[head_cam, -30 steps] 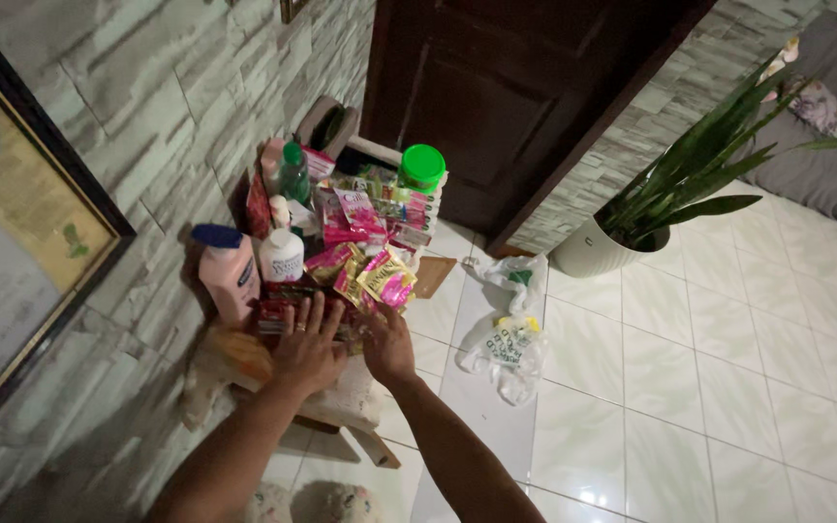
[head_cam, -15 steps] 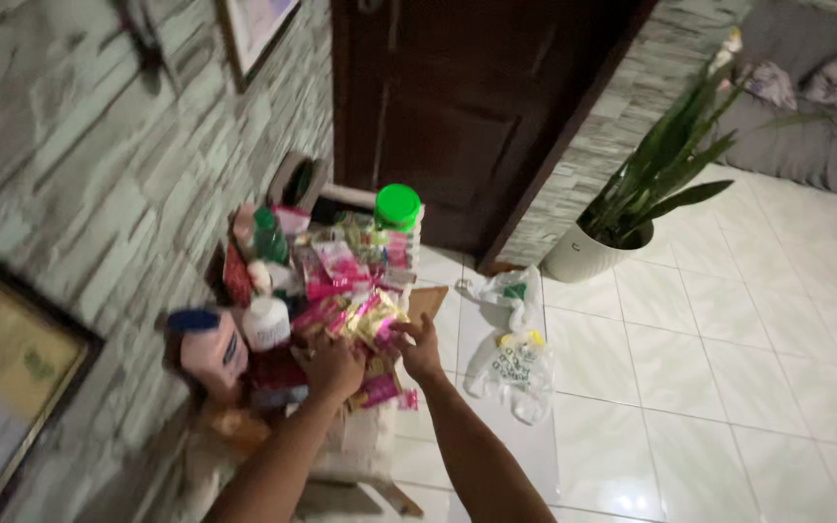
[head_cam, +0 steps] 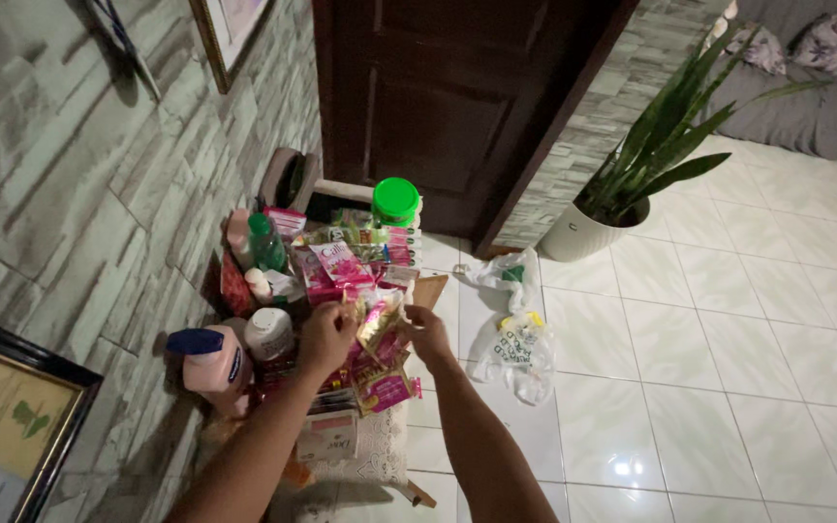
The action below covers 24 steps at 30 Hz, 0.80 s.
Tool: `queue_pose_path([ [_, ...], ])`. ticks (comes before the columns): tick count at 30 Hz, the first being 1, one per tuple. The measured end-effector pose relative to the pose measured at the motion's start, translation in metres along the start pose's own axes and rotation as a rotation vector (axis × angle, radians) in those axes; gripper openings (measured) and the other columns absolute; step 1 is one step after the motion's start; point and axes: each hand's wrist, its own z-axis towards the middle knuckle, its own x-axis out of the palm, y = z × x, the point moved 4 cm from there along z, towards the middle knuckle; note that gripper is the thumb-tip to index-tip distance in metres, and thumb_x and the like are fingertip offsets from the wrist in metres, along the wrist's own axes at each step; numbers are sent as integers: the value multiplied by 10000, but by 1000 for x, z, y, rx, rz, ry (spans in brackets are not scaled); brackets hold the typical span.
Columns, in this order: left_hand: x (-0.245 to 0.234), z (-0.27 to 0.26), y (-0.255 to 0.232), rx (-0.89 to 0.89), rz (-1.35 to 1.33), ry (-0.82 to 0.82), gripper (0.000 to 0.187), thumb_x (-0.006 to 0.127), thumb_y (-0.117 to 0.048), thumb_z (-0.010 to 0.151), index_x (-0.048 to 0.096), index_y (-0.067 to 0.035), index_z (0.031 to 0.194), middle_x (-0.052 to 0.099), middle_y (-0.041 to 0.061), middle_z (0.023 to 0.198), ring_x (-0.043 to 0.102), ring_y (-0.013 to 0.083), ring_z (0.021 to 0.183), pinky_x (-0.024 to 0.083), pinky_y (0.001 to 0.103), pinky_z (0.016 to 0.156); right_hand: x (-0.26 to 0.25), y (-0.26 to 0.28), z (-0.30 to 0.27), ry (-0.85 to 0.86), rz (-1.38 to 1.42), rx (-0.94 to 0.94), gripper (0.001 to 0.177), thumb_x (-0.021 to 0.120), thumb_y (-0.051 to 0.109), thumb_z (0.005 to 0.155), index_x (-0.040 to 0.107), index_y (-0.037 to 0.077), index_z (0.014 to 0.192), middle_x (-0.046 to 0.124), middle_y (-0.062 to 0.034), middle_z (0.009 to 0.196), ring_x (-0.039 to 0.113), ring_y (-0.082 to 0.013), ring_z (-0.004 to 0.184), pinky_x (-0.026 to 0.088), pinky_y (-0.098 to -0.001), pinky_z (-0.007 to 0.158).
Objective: The person organizes various household items on a small table, including toiletries, snacks, and packaged goods. They pick up, inspect, and rearrange items such as a plastic bag, sachets, and boxes, placing them in different positions on the table.
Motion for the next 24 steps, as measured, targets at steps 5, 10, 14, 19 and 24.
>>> queue_pose_path([
  [5,-9,10,-1,-155,-43,24,196,687,-139,912,747,-69,1085,715,164,1005,703,299,846,562,416,738,20,-11,-8,-18,-543,12,684,815,236,763,560,66,1375,667,-231,1221,654,-365,1117,539,-450,964],
  [10,-11,10,6,-533,-287,175,279,677,-166,954,655,-88,1222,691,110,908,682,204,751,556,373,663,22,-7,-14,-115,-595,60,473,746,268,791,675,167,1247,666,-226,1177,671,-402,1009,559,-476,861],
  [14,-6,14,1,-461,-476,133,382,667,-103,951,560,-81,1317,655,81,1105,656,158,886,607,319,694,7,-5,-11,-91,-573,111,239,656,329,920,776,130,975,774,-141,877,764,-322,808,602,-436,778],
  [19,-2,16,-10,-371,-622,24,560,649,-41,911,424,-90,1422,628,94,1226,651,165,958,595,320,755,-4,3,-18,-180,-627,-22,208,651,278,938,734,89,912,761,-155,846,731,-347,794,564,-456,738],
  [24,8,11,-9,-625,-730,50,469,653,-98,945,483,-103,1383,623,46,1210,653,147,1005,621,359,784,-8,16,-34,-172,97,17,226,581,252,1016,564,38,1085,715,-170,946,748,-303,814,642,-427,730],
])
